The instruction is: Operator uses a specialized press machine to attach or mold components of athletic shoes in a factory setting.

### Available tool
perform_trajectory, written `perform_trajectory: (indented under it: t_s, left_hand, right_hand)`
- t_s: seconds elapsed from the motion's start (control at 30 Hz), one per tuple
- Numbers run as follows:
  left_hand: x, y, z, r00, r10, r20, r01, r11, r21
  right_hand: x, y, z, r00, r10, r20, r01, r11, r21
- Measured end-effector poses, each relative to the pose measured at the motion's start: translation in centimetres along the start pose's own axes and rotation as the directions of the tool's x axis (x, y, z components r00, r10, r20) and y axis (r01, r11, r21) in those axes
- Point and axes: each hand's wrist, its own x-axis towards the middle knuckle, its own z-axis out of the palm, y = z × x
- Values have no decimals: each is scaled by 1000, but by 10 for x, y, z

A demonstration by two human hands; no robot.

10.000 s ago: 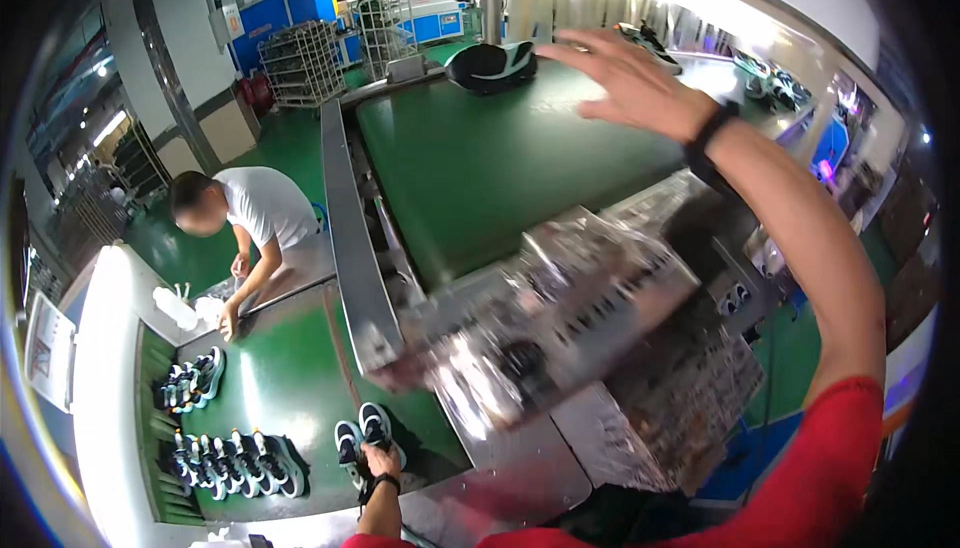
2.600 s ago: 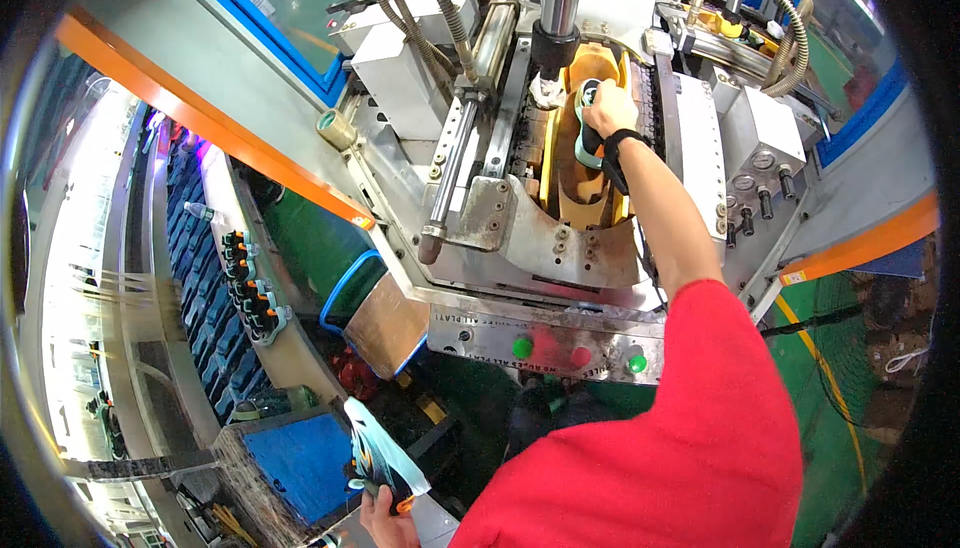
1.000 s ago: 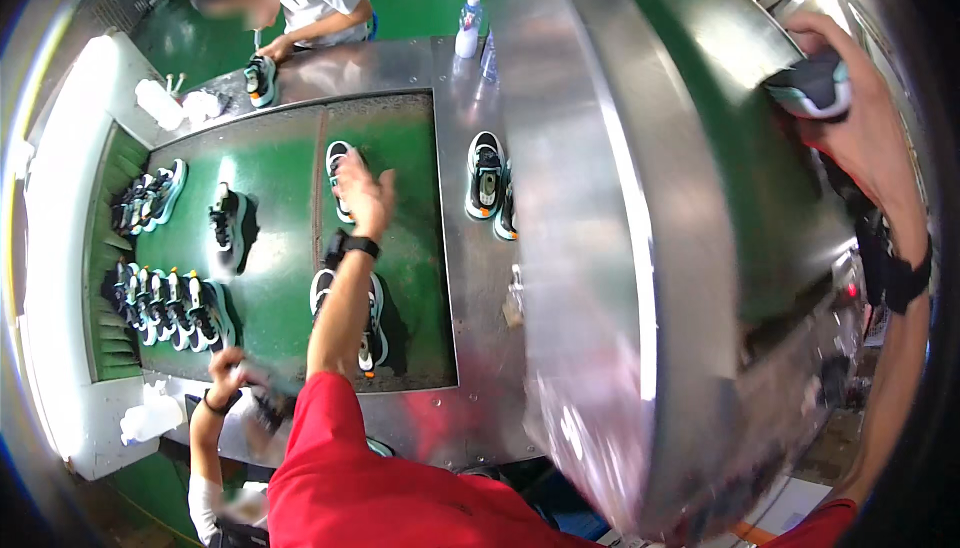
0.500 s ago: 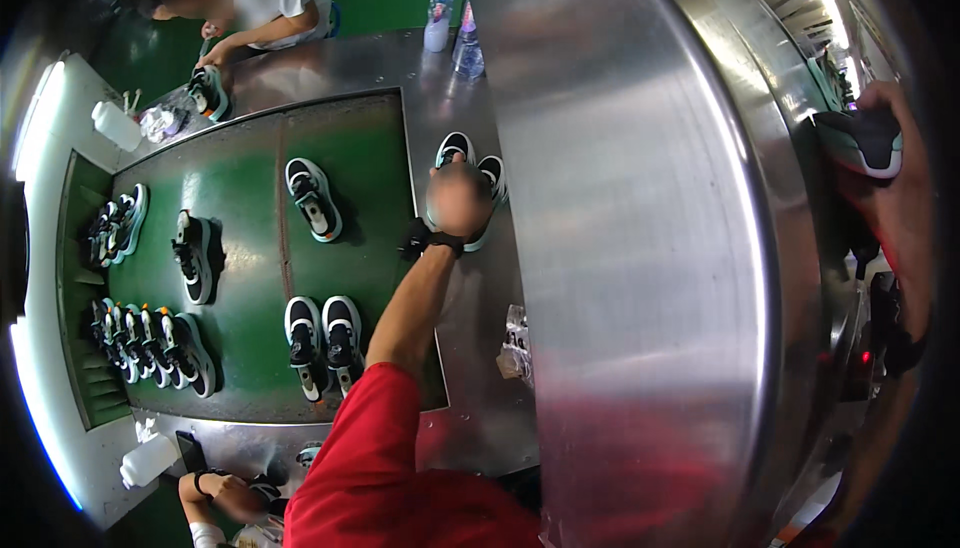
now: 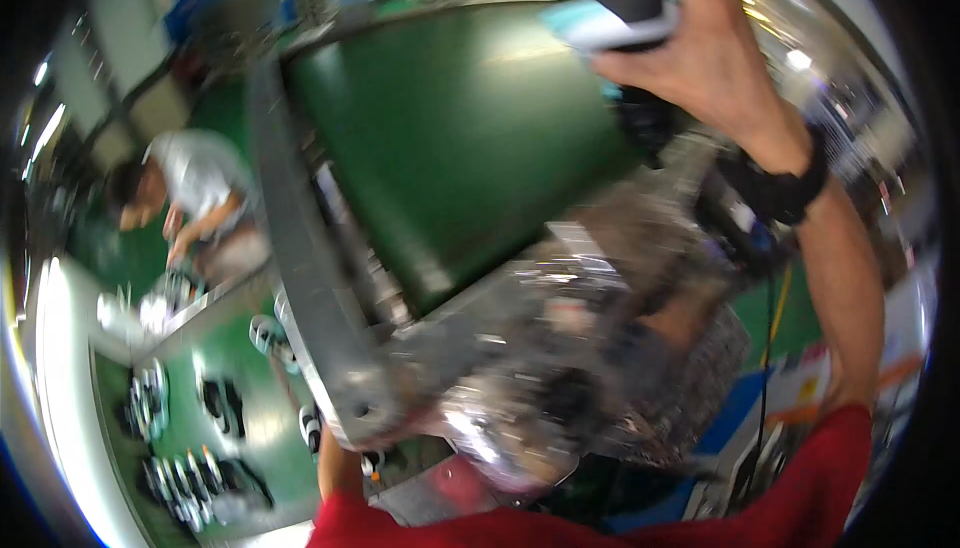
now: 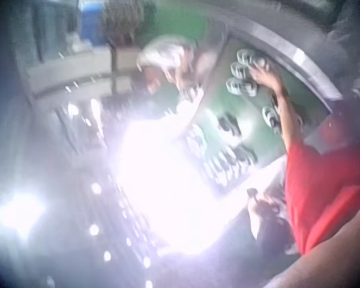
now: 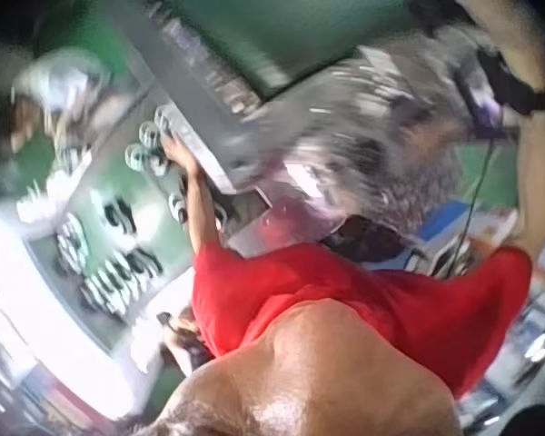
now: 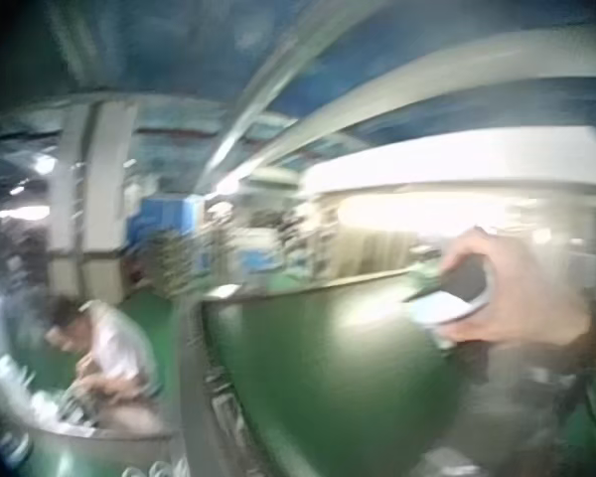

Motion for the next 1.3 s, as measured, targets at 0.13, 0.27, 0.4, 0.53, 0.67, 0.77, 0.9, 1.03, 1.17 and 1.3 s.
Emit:
perform_trajectory:
  t_s: [0.13,0.27,0.4,0.53,0.67,0.77,0.9,1.03,1.17,1.3]
  left_hand:
    - [-161,142,-87,790,265,553,189,752,-631]
    - [-250,328,-135,134,637,759,856,312,-413]
    - [-309,490,-129,-35,906,422,939,174,-296]
    - [-425,566,-142,-303,886,350,942,335,-33]
    - [-561,613,-167,-470,773,427,772,594,-226]
    - [-685,630,-208,-623,680,387,592,733,-335]
    - [-821,632,-209,-733,678,43,505,586,-634]
    - [-973,665,-170,-849,496,179,162,569,-806]
    - [-1107,691,-147,-729,677,105,45,201,-979]
    - [-1170,703,-121,-689,572,445,-374,246,-894]
  right_hand:
    - [-72,4,-119,929,65,-363,6,982,190]
    - [-223,-19,-215,745,582,-325,-360,761,539]
    - [-419,-75,-264,635,745,-205,-724,666,179]
    - [-520,-136,-299,22,999,44,-582,-23,813]
    - [-666,-251,-347,-151,966,-208,-242,168,956]
    - [-742,-321,-361,-454,776,-438,-598,98,795]
    - [-814,-390,-406,-765,288,-576,-571,112,813]
    - [-887,-456,-444,-757,48,-651,-643,121,756]
    - [-910,-493,-484,-682,-64,-728,-729,-15,684]
    - [-916,-504,-505,-653,-117,-748,-722,-204,662]
